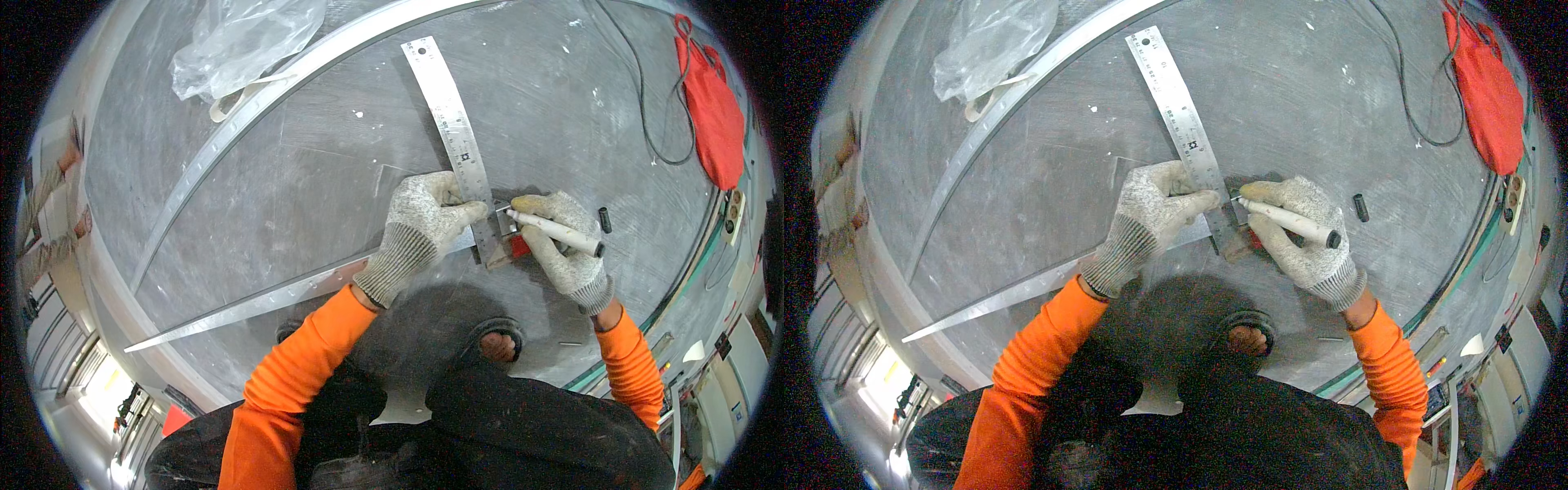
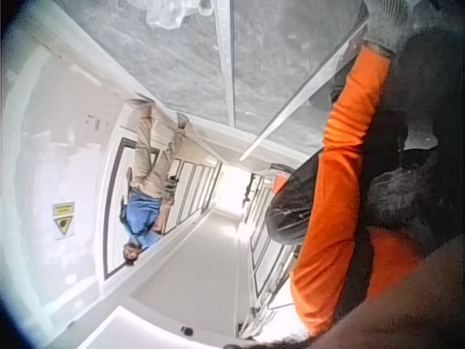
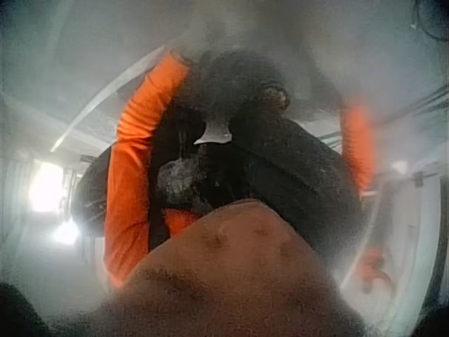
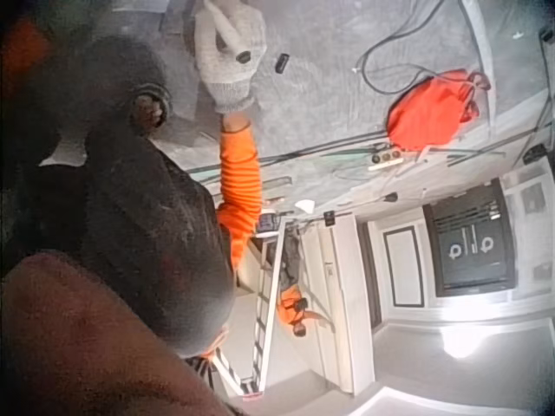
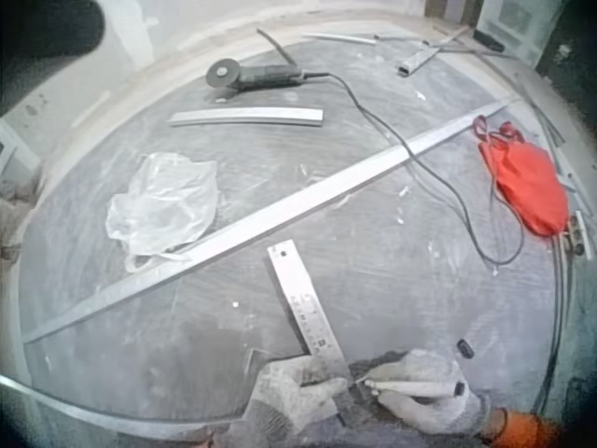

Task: The person marks a metal strip with a marker and ruler, then uses tin snips to cut the strip into smaller pieces. The person sits on the floor while cutting and later stands to continue cutting a longer piece of the metal strip.

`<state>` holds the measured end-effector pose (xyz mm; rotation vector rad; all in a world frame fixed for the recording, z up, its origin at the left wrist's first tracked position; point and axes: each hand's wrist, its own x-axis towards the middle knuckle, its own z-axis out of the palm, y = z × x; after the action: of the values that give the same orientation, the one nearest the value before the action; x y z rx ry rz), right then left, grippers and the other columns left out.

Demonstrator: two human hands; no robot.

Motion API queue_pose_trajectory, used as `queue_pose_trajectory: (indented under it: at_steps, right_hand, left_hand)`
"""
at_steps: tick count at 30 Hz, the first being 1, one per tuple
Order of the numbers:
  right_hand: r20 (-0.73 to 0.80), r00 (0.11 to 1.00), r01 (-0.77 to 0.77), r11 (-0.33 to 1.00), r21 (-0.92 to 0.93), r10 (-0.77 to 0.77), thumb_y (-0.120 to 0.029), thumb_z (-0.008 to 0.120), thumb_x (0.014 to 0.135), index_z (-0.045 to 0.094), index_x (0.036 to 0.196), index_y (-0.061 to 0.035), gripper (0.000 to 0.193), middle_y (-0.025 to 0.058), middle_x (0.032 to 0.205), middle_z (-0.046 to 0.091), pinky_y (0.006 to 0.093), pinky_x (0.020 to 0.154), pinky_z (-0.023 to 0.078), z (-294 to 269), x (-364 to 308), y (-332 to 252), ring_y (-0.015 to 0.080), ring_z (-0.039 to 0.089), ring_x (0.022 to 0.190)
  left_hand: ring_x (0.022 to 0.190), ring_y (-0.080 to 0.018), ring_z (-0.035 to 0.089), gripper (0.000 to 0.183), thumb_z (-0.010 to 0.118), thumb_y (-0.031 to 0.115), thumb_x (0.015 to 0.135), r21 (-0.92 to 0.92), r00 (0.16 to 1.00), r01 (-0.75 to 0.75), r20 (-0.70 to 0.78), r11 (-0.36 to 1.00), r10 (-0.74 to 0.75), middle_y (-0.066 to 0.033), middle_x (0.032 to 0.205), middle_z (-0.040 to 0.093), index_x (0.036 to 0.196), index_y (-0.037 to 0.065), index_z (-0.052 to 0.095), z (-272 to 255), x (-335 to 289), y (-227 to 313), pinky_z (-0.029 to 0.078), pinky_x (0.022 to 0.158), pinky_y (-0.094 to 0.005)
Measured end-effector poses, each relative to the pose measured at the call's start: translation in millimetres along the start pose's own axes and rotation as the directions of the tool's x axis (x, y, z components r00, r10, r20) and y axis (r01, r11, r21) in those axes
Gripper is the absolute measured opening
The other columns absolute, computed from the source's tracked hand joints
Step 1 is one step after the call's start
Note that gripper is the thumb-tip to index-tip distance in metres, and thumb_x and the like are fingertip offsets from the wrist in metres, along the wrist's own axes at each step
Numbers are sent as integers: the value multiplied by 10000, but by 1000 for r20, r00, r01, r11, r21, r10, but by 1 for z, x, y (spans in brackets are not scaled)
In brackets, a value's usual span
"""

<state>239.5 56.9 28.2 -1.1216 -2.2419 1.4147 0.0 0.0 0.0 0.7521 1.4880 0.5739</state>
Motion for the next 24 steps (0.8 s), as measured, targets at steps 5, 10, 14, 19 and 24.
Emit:
queue_pose_trajectory:
  at_steps: [5, 10, 14, 19, 24]
  right_hand:
    - [-16, 974, 223, 962, -157, -228, -127, 744, 923, 735, 1197, -63, 282, 153, 1169, 749, 460, 865, 557, 10, 12, 16, 367, 706, 990]
    - [13, 969, 246, 957, -154, -247, -113, 760, 902, 726, 1215, -78, 317, 144, 1196, 742, 454, 850, 556, 12, 12, 14, 354, 697, 991]
    - [5, 967, 254, 952, -172, -257, -121, 772, 891, 724, 1204, -79, 320, 141, 1194, 740, 451, 822, 551, 12, 11, 15, 347, 694, 969]
    - [30, 962, 272, 942, -196, -271, -123, 788, 872, 727, 1143, -74, 281, 133, 1176, 741, 463, 795, 537, 10, 7, 12, 332, 688, 958]
    - [76, 955, 296, 930, -216, -287, -145, 780, 867, 756, 1033, -86, 177, 99, 1122, 743, 454, 820, 515, 7, 4, 10, 321, 669, 957]
  left_hand:
    - [764, -100, 656, 272, 812, 193, 893, -77, 998, -55, -39, 995, 53, -53, 877, 759, 1066, -10, 762, -3, 8, -3, 545, 699, -289]
    - [741, -100, 648, 262, 809, 207, 895, -30, 997, -66, -45, 997, 65, -58, 855, 754, 1042, -5, 766, -5, 6, -4, 539, 680, -299]
    - [728, -104, 642, 262, 804, 223, 895, -3, 996, -76, -44, 997, 76, -65, 839, 747, 1019, -4, 766, -4, 7, -4, 534, 672, -307]
    - [736, -114, 656, 264, 797, 226, 898, 17, 996, -80, -48, 997, 81, -70, 854, 756, 1024, -4, 770, -4, 7, -2, 539, 683, -308]
    - [770, -116, 678, 273, 793, 218, 901, 27, 995, -82, -47, 996, 84, -79, 904, 777, 1067, 2, 776, -3, 9, -7, 550, 711, -303]
